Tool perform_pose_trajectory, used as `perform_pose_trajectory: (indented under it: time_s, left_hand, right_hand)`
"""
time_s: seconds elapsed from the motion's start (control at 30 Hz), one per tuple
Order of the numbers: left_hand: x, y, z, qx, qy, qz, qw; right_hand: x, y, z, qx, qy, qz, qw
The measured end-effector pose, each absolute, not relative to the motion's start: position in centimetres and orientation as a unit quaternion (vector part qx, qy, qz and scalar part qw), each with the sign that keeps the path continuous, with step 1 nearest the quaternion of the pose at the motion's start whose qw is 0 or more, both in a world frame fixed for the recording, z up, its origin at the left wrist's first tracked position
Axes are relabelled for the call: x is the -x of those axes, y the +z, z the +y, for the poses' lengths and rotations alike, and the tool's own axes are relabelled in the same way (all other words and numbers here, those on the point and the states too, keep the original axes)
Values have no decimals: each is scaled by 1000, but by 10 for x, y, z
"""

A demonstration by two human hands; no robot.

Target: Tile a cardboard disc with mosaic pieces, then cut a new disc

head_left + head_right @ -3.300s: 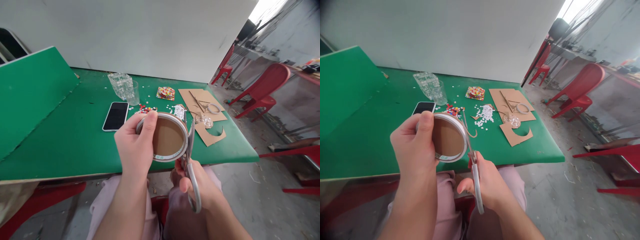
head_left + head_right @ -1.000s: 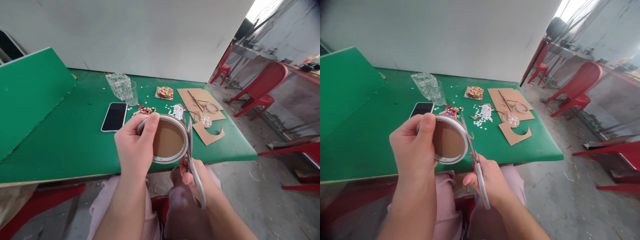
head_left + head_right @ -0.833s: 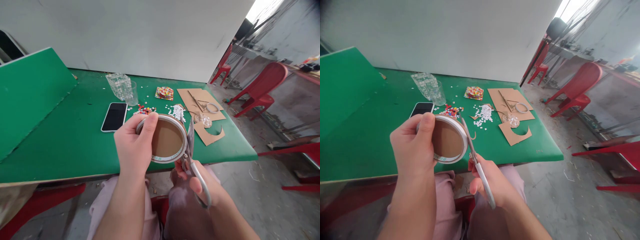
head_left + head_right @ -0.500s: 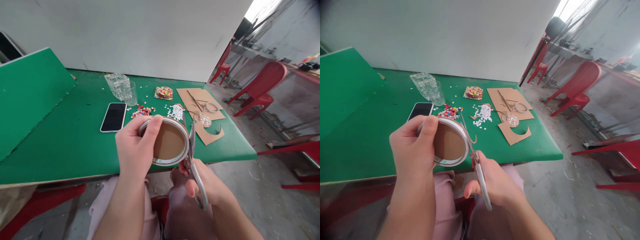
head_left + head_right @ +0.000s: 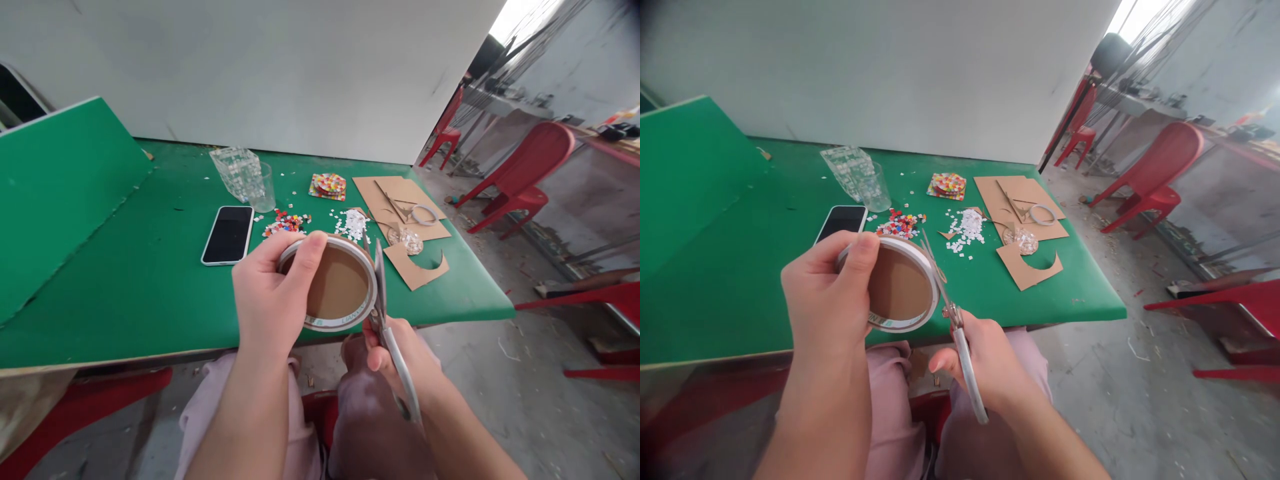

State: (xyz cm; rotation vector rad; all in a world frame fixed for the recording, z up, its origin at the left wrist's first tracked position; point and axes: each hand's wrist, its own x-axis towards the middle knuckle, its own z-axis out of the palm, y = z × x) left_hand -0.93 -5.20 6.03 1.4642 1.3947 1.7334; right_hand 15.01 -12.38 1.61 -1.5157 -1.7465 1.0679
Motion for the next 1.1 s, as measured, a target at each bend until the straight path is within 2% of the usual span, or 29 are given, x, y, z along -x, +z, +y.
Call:
perform_pose_trajectory:
  time_s: [0.4,0.57,0.77,1.1]
  left_hand:
    - [10,60,-52,-577,614,484,235]
    - [9,62,-54,-576,613,488,232]
    - [9,62,-54,-574,618,489,224]
    - [13,63,-52,-600,604,479,215]
  right_hand:
    - [-160,29,-117,475,505,-672,260]
    - [-157,25,-119,505,454,-687,260]
    - [-152,13,-122,543,391,-679,302]
    - [-163,16,-122,552,413,-669,278]
